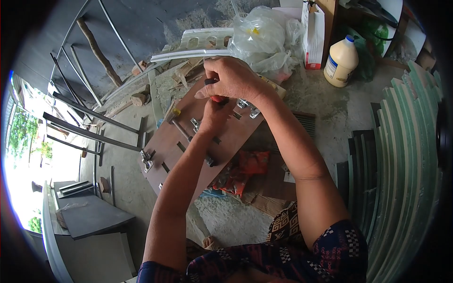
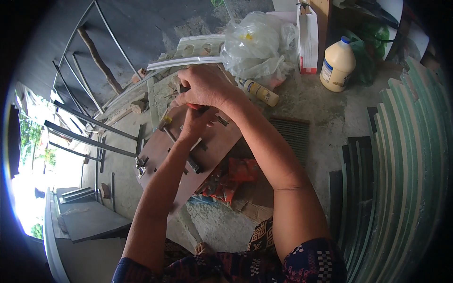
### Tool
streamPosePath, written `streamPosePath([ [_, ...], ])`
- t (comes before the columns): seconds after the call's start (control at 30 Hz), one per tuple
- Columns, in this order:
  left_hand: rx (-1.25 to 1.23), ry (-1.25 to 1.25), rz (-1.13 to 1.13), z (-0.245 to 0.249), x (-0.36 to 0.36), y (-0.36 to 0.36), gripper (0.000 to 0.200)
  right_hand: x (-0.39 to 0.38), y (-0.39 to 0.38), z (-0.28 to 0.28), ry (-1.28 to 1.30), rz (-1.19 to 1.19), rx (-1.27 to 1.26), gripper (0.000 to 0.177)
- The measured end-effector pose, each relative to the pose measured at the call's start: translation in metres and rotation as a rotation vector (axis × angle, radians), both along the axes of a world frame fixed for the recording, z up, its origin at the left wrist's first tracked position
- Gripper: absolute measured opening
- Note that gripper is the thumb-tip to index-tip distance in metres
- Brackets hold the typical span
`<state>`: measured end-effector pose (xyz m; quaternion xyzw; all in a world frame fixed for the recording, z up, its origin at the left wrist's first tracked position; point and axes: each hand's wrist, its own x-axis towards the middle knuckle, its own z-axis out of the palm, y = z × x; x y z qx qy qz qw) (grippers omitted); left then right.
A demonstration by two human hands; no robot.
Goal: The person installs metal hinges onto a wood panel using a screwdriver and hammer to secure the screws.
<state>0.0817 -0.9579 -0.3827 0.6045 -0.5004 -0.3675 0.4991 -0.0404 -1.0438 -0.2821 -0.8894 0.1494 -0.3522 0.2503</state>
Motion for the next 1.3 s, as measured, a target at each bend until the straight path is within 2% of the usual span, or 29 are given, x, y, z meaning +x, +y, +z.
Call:
streamPosePath([
  [0.13,0.071,-0.134,-0.066,0.032,-0.004,0.018,0.028,-0.010,0.006,0.018,-0.040,0.056,0.083,0.047],
  [0.23,0.063,-0.078,-0.113,0.049,-0.022,0.037,0.032,-0.015,0.013,0.026,-0.036,0.105,0.077,0.040],
  [0.37,0.148,-0.040,-0.102,0.046,-0.028,0.046,0.035,-0.015,0.017,0.023,0.005,0.223,0.080,0.031],
  [0.57,0.168,-0.043,-0.103,0.026,-0.022,0.050,0.037,-0.019,0.019,0.028,0.217,0.319,0.149,0.025],
  [0.67,0.168,-0.051,-0.111,0.025,-0.020,0.050,0.038,-0.021,0.016,0.028,0.216,0.352,0.148,0.020],
  [0.87,0.168,-0.053,-0.119,0.025,-0.019,0.054,0.039,-0.021,0.012,0.023,0.185,0.439,0.156,0.021],
  [1.07,0.151,-0.087,-0.112,0.022,-0.018,0.055,0.041,-0.019,0.016,0.026,0.182,0.350,0.158,0.019],
  [1.3,0.169,-0.049,-0.083,0.026,-0.020,0.056,0.041,-0.017,0.023,0.032,0.220,0.198,0.086,0.035],
])
